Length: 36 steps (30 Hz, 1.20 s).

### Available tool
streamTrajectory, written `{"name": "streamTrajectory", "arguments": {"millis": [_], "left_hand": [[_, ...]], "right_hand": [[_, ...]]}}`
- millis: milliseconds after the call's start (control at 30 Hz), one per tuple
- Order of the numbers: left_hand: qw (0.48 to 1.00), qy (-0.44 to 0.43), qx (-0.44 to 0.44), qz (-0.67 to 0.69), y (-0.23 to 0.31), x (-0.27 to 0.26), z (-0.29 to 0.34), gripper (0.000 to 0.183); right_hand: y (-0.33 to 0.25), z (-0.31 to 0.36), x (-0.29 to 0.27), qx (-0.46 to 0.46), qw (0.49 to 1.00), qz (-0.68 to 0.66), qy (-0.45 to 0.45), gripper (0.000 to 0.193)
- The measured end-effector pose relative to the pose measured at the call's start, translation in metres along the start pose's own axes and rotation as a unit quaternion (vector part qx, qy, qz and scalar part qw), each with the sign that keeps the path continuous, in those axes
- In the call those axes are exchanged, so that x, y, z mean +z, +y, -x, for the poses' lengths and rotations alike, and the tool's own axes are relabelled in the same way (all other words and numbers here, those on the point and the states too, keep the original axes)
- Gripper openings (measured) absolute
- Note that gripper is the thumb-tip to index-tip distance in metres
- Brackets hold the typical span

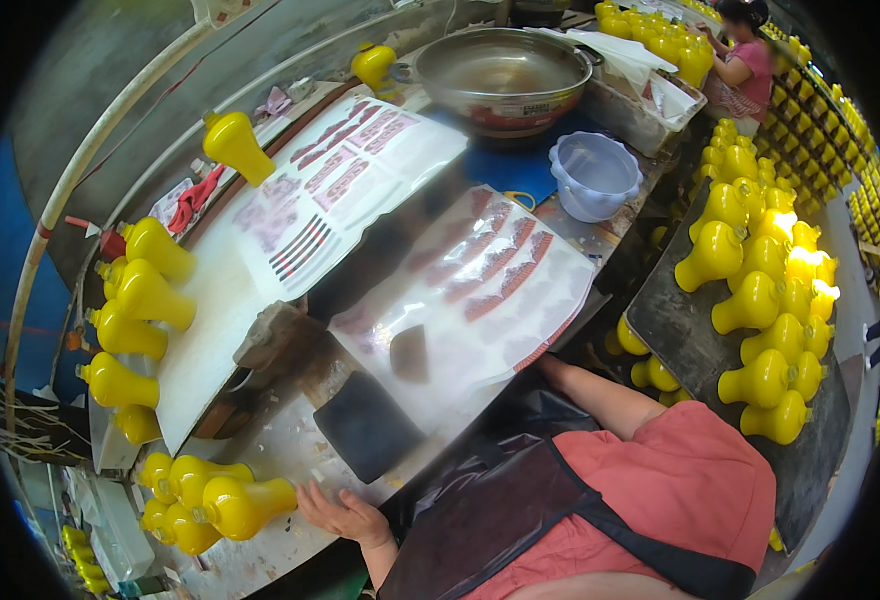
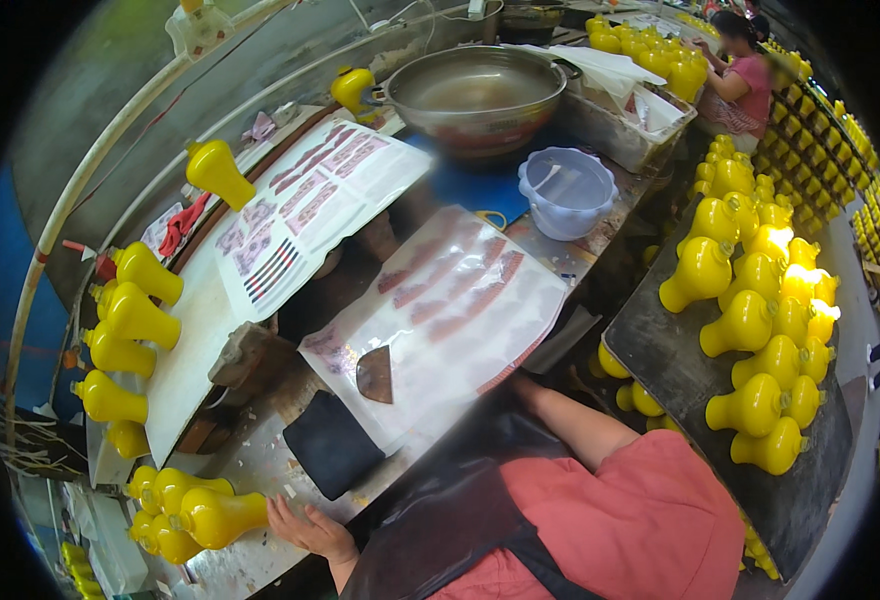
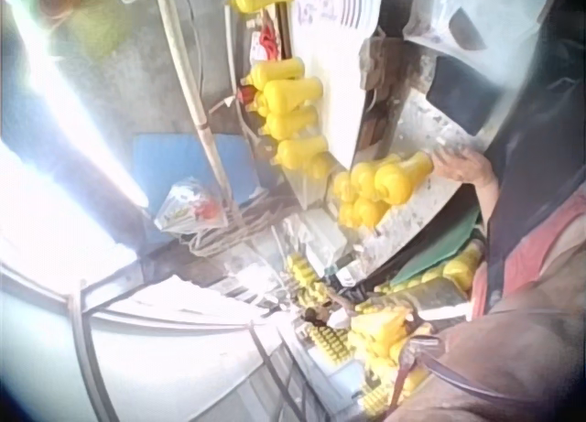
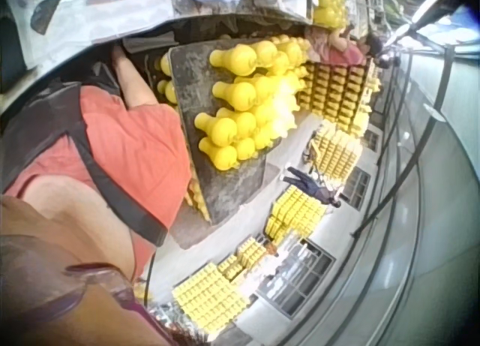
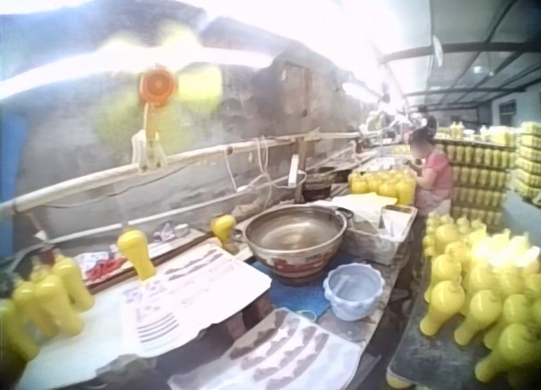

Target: The person applies a label to a yellow plastic bottle, smooths it with a cloth, and then screws on a cap. The labeled bottle is placed on a nearby surface among other similar bottles.

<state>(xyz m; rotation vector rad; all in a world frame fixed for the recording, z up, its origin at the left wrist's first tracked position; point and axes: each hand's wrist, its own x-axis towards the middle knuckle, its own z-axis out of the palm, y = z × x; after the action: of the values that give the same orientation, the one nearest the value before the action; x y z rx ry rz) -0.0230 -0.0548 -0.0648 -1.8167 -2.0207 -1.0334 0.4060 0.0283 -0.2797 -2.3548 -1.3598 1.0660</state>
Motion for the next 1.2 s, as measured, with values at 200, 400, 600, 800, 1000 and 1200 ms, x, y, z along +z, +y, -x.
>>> {"name": "streamTrajectory", "arguments": {"millis": [200,400,600,800,1000,1200], "left_hand": [[0.999,0.006,-0.011,-0.031,0.001,0.003,0.0,0.056],[0.999,-0.002,-0.004,-0.046,0.009,0.008,-0.003,0.053],[0.997,-0.024,0.0,-0.079,0.018,0.006,-0.009,0.052],[0.995,-0.039,-0.026,-0.084,0.02,0.007,-0.012,0.05],[0.994,-0.039,-0.038,-0.092,0.018,0.009,-0.012,0.051],[0.994,-0.04,-0.046,-0.087,0.02,0.008,-0.013,0.048]], "right_hand": [[0.001,-0.01,-0.002,0.027,0.999,0.024,0.039,0.053],[-0.001,-0.041,-0.01,0.041,0.997,0.029,0.06,0.052],[-0.009,-0.073,-0.023,0.039,0.996,0.039,0.07,0.052],[-0.012,-0.102,-0.036,0.034,0.995,0.048,0.082,0.051],[-0.015,-0.117,-0.043,0.03,0.994,0.054,0.091,0.05],[-0.012,-0.123,-0.043,0.029,0.993,0.062,0.093,0.049]]}}
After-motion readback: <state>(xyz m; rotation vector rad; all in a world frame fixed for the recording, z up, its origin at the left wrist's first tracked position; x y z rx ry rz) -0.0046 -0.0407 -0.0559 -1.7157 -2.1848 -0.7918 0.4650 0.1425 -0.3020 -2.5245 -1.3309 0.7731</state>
